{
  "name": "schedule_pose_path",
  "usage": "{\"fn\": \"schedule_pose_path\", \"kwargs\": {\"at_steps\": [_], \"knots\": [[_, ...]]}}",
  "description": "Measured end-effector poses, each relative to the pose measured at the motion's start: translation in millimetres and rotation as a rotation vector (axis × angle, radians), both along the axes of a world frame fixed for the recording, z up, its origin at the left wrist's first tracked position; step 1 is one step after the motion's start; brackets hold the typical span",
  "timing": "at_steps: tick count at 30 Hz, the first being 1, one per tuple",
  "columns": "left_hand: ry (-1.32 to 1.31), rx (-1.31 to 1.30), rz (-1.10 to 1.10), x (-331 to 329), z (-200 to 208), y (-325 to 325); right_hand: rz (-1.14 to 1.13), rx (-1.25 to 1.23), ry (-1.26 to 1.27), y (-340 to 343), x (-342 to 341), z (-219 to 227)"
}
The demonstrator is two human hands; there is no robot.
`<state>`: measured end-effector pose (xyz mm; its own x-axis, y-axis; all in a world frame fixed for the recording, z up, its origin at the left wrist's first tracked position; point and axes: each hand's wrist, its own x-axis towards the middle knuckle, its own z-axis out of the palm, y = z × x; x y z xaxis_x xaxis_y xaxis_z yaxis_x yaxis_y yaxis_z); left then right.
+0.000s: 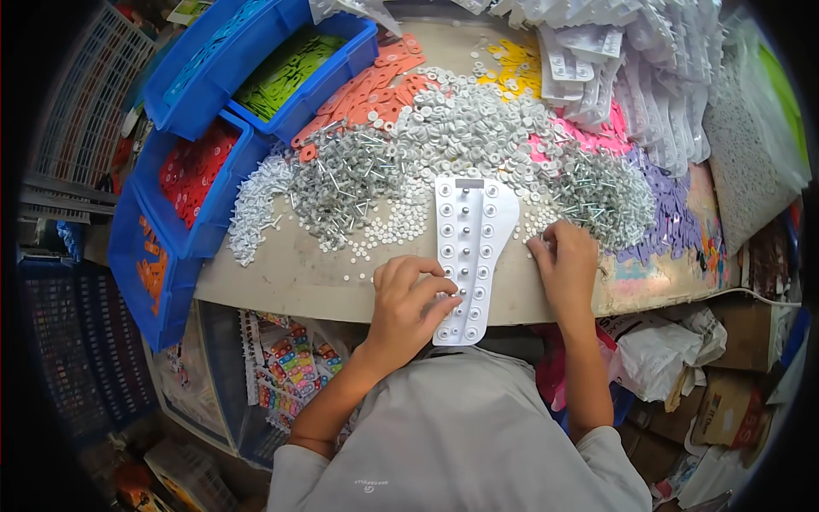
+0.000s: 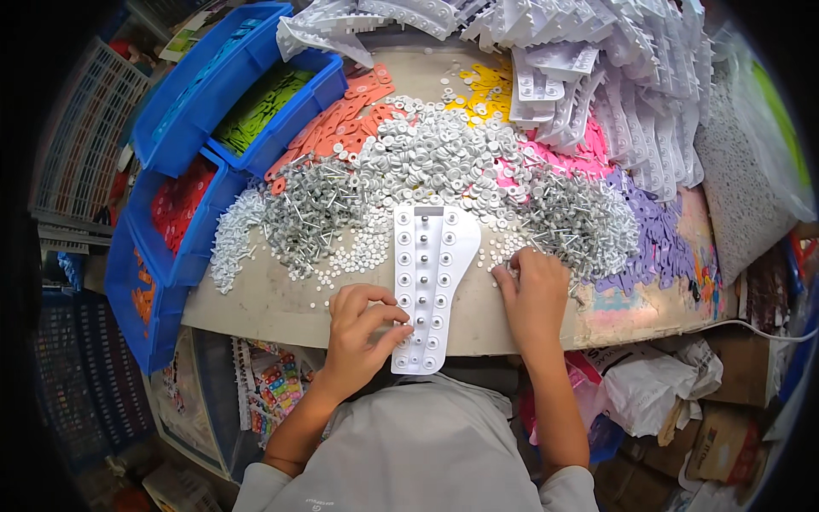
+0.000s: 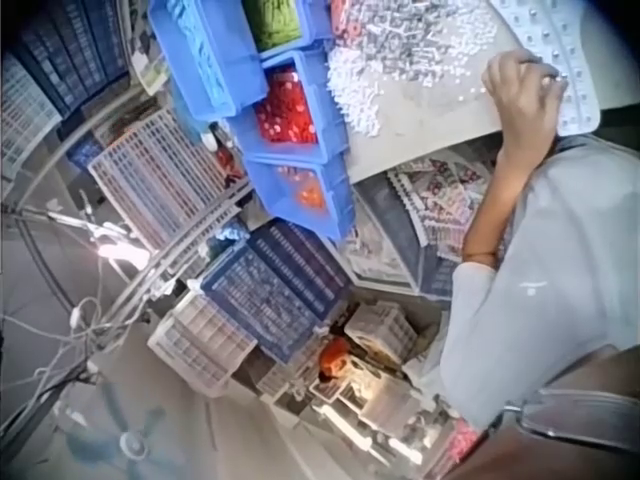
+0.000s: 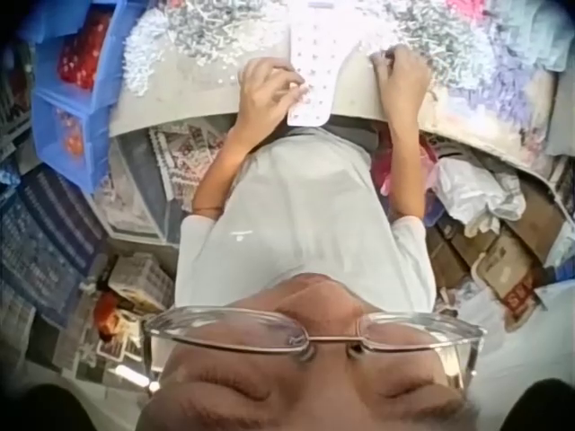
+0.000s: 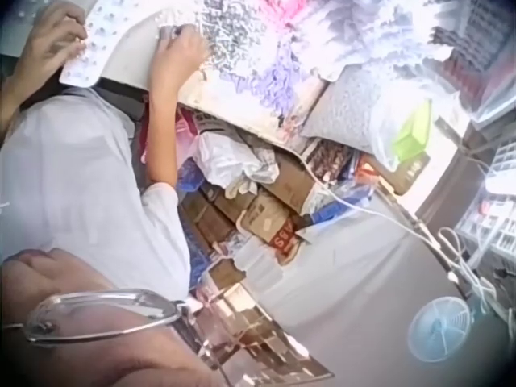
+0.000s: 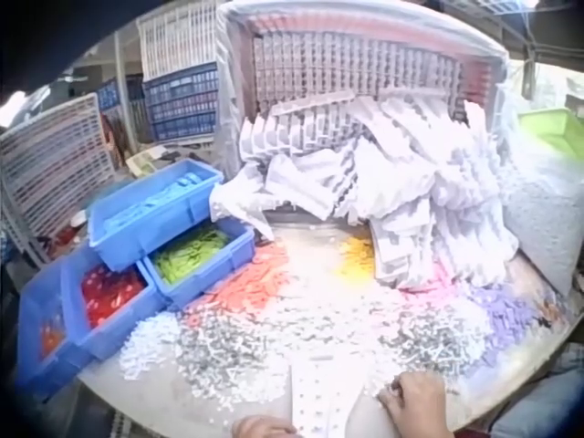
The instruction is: Assembling colorful buttons and metal springs into a white plastic toy frame.
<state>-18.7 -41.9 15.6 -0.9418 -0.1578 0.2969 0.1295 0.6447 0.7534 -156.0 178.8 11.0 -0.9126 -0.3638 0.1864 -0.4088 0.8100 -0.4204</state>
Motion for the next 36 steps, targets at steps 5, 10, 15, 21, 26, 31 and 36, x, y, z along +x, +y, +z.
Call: {"fn": "schedule_pose_path", "kwargs": {"at_steps": [5,10,15,21,26,31,36], "knots": [[0.002,0.004,-0.011,2,1,2,0.038,0.022,0.029,3,-1,-7],[0.002,0.001,-0.015,2,3,2,-0.037,-0.052,-0.011,21,4,-6],[0.007,-0.003,0.011,4,2,-1,-0.210,-0.151,-0.274,45,18,48],[0.005,0.026,-0.005,7,-1,-1,-0.391,-0.209,0.049,107,32,87],[0.013,0.024,-0.024,3,-1,6,-0.482,-0.494,0.761,120,49,120],[-0.010,0.002,-0.033,6,-8,7,-0.107,-0.643,0.756,56,71,97],[0.053,-0.064,-0.061,4,-10,8,0.108,-1.008,-0.376,2,105,46]]}}
